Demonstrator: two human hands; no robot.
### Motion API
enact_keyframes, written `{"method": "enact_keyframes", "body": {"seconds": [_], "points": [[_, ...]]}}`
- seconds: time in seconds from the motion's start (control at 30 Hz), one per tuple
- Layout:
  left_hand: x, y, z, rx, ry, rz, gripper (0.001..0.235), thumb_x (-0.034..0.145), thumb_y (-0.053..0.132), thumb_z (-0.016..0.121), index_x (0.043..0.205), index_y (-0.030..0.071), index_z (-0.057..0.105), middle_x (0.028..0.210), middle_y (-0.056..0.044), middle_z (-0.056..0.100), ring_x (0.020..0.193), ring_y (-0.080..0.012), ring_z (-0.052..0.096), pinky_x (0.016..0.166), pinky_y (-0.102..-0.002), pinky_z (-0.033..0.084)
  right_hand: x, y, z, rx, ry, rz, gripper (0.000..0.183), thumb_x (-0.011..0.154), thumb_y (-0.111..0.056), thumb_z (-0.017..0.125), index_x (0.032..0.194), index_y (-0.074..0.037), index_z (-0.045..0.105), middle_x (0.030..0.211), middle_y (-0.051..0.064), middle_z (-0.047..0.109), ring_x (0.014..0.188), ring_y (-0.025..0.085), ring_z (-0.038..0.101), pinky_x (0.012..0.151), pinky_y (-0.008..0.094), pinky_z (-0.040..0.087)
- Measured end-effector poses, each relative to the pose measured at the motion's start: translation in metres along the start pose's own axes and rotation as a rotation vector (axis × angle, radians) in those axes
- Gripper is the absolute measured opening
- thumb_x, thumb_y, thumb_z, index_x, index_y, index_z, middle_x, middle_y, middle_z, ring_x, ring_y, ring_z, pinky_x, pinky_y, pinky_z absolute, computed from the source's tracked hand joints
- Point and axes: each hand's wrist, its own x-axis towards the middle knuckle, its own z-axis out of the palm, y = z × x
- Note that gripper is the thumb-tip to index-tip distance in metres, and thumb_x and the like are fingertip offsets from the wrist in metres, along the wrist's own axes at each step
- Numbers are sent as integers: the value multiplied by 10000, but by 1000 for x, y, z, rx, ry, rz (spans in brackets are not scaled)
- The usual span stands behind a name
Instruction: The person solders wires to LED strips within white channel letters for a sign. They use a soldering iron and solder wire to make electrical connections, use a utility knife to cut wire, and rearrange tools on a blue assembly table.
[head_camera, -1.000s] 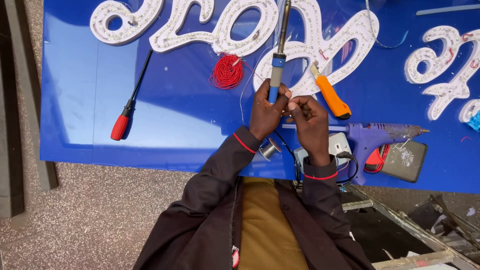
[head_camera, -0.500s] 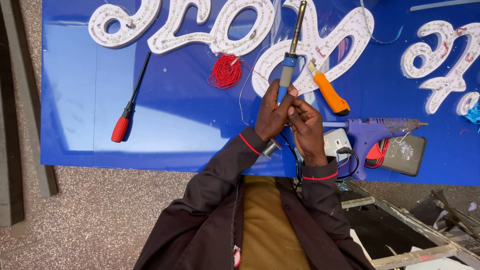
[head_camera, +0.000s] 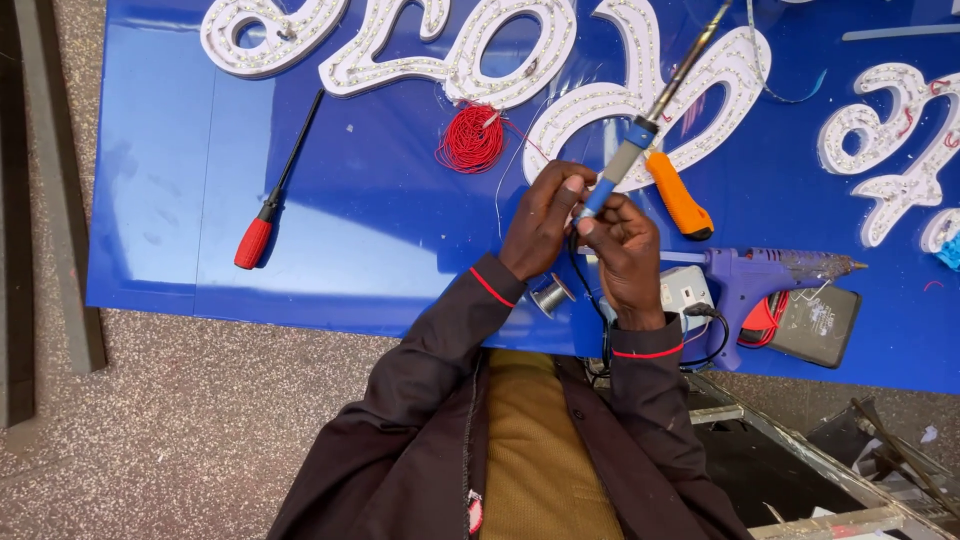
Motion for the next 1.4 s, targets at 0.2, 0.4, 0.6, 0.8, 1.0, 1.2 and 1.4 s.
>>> {"method": "enact_keyframes", "body": {"seconds": [0.2, 0.4, 0.6, 0.8, 1.0, 1.2, 1.4], "points": [[-4, -14, -29, -29, -27, -30, 325, 1203, 30, 422, 1221, 51, 746, 1079, -161, 782, 1040, -236, 789, 941, -424, 688, 6, -7, -19, 66, 21, 26, 353, 982, 59, 680, 1273, -60, 520, 964, 112, 607, 828, 236, 727, 725, 384, 657], [18, 8, -104, 75, 81, 49, 316, 1196, -23, 413, 1156, 105, 699, 1023, -155, 800, 921, -201, 753, 858, -398, 687, 9, 3, -20, 141, 62, 68, 261, 1020, 58, 632, 1212, -82, 526, 884, 87, 570, 685, 207, 681, 581, 350, 582], [40, 80, -204, 170, 343, 209, 236, 1200, 60, 550, 1378, 159, 431, 1218, -248, 831, 880, -236, 708, 822, -352, 600, 16, -16, -16, 5, 109, 167, 215, 1050, -21, 665, 1143, -175, 547, 991, 61, 611, 760, 220, 648, 684, 384, 548], [30, 85, -188, 230, 64, 110, 92, 1233, 181, 577, 1259, 97, 551, 1224, -185, 804, 870, -211, 751, 821, -332, 666, 35, -30, 19, -64, 59, 152, 226, 1054, 8, 653, 1154, -161, 540, 1107, 110, 692, 757, 193, 633, 709, 349, 569], [0, 24, -132, 113, 40, -28, 139, 1102, -3, 754, 1233, 44, 741, 1055, -191, 851, 856, -248, 838, 824, -381, 702, 49, -9, 61, -62, -50, 52, 262, 1073, -21, 750, 1159, -80, 509, 1170, 241, 756, 782, 223, 786, 624, 293, 644], [-9, 38, -122, 200, -42, -84, 165, 1143, 38, 718, 1306, 28, 695, 1066, -248, 843, 905, -351, 856, 815, -482, 697, 49, 11, 82, -121, -108, 75, 293, 1050, 0, 821, 1121, -26, 538, 1187, 282, 761, 814, 256, 809, 629, 312, 677], [0, 45, -126, 298, -102, -55, 157, 1143, -13, 678, 1291, 33, 652, 1028, -266, 836, 910, -457, 842, 776, -562, 672, 58, 17, 84, -212, -120, 69, 260, 1085, -4, 787, 1114, -33, 531, 1120, 207, 756, 783, 196, 789, 643, 299, 674]]}}
